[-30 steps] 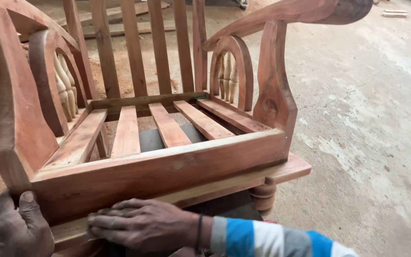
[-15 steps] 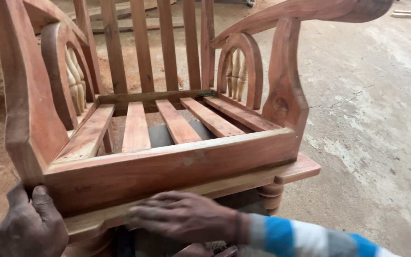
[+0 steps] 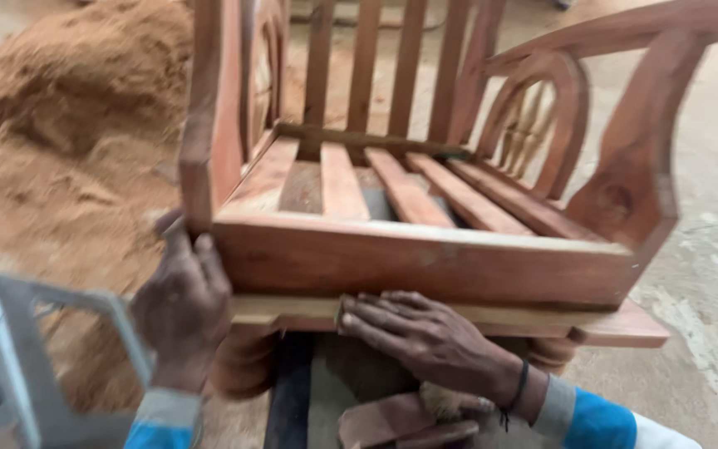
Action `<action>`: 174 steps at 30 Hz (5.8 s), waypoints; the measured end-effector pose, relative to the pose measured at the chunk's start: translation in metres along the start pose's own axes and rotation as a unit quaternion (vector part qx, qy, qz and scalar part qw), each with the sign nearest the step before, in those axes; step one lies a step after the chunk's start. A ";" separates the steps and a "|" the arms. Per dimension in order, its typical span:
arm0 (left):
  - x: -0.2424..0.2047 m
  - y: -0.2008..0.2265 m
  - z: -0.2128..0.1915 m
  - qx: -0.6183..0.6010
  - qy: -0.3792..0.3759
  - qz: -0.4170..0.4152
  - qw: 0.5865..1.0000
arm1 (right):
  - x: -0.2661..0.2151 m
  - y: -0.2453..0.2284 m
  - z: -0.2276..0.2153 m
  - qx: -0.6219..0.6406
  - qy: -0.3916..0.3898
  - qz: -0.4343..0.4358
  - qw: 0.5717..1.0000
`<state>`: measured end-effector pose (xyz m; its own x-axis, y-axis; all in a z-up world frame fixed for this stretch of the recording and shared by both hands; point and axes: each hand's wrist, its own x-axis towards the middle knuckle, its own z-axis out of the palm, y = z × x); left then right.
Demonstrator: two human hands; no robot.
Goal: The person applies a liquid coating to a wooden chair using a brush and then rubs the wooden surfaces with sandpaper and small wooden blocks.
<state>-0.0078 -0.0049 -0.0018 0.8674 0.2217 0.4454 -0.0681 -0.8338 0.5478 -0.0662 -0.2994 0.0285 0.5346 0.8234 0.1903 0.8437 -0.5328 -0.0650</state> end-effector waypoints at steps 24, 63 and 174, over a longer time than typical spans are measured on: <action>-0.004 -0.016 0.011 -0.044 0.000 -0.011 0.999 | 0.044 -0.024 -0.021 0.007 -0.018 -0.038 0.999; -0.001 -0.008 0.003 -0.037 0.026 -0.002 0.999 | 0.050 -0.021 -0.002 0.049 0.004 -0.035 0.998; -0.006 -0.011 0.012 -0.042 0.044 -0.003 0.998 | 0.017 -0.020 -0.003 0.072 0.107 0.117 0.985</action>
<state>-0.0061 -0.0033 -0.0191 0.8213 0.2732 0.5008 -0.1076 -0.7880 0.6062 -0.0743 -0.2751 0.0359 0.7065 0.6130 0.3536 0.7044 -0.6576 -0.2674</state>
